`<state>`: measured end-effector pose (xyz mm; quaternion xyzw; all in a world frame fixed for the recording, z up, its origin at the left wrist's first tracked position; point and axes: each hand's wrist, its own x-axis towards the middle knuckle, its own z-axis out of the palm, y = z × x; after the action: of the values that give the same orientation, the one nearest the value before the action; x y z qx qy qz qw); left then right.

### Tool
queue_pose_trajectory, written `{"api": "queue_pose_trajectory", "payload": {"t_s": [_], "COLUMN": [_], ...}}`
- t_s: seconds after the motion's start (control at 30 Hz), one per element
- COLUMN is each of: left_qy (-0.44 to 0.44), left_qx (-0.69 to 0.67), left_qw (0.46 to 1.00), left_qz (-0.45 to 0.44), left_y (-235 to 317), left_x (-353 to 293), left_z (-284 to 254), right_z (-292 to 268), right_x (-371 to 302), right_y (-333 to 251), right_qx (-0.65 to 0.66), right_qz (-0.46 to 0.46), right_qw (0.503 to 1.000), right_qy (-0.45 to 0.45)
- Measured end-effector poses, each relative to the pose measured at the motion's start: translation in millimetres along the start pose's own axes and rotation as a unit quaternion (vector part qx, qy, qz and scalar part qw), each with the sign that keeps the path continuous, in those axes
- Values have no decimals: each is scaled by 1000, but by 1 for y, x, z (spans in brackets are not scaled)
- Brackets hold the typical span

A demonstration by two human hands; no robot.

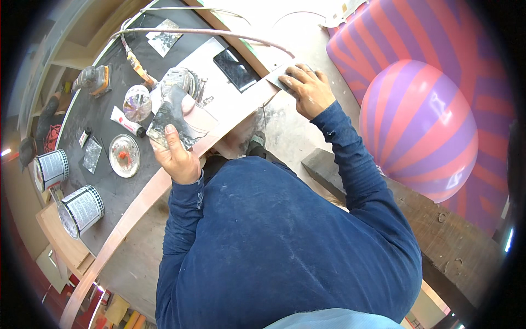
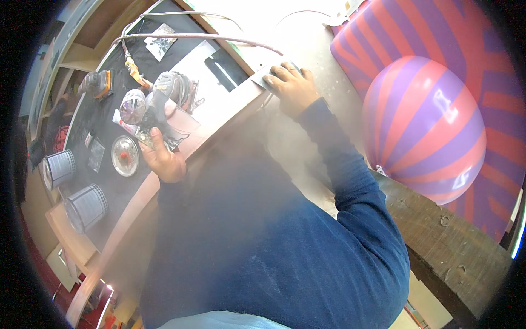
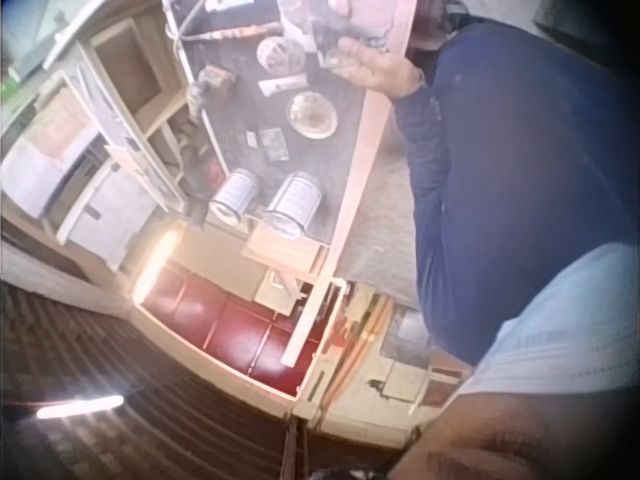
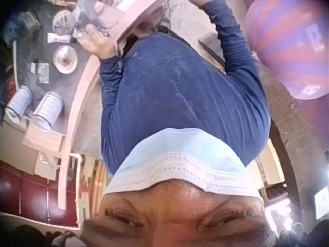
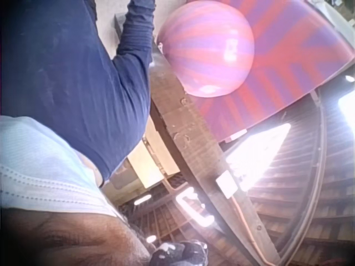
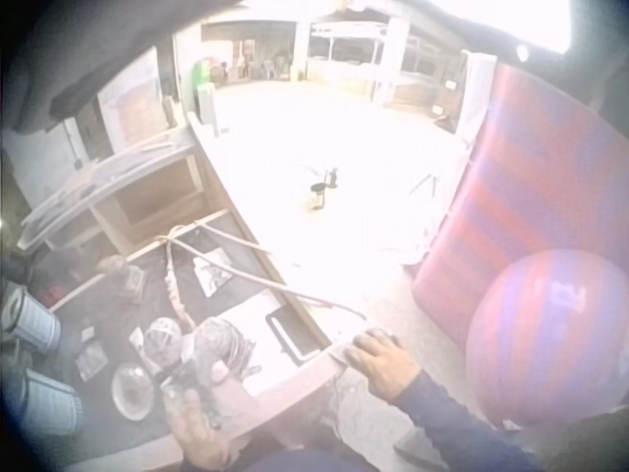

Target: The person scoops filler from a can onto scrapers, adds hardener, mixes the components together using two scrapers, and applies the mixture along the edge of a wooden structure with a scraper.

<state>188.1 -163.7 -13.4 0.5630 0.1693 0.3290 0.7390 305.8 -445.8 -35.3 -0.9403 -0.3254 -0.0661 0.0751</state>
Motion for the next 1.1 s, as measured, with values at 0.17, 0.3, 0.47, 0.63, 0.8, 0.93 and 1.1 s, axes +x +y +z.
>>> {"api": "queue_pose_trajectory", "payload": {"t_s": [0.17,0.3,0.47,0.63,0.8,0.93,1.1], "left_qy": [-11,-27,-30,-28,-28,-36,-27], "left_qx": [-10,-24,-8,-25,-18,-18,-26], "left_qw": [1000,999,999,999,998,999,998], "left_qz": [-9,-22,-24,-37,-48,-36,-44], "left_y": [-1,-4,-5,-5,-4,0,0], "left_x": [0,0,1,1,-1,0,-3], "left_z": [0,0,-1,-4,-3,-2,-9], "right_z": [1,3,-4,-27,-23,-6,0], "right_x": [2,0,-13,-39,-18,-8,-1], "right_y": [0,0,-5,-20,-41,-40,-40], "right_qx": [11,5,14,6,40,34,40], "right_qz": [2,1,5,43,11,-8,-3], "right_qw": [1000,1000,1000,994,999,999,999], "right_qy": [-7,-5,-16,-105,-35,-6,-1]}}
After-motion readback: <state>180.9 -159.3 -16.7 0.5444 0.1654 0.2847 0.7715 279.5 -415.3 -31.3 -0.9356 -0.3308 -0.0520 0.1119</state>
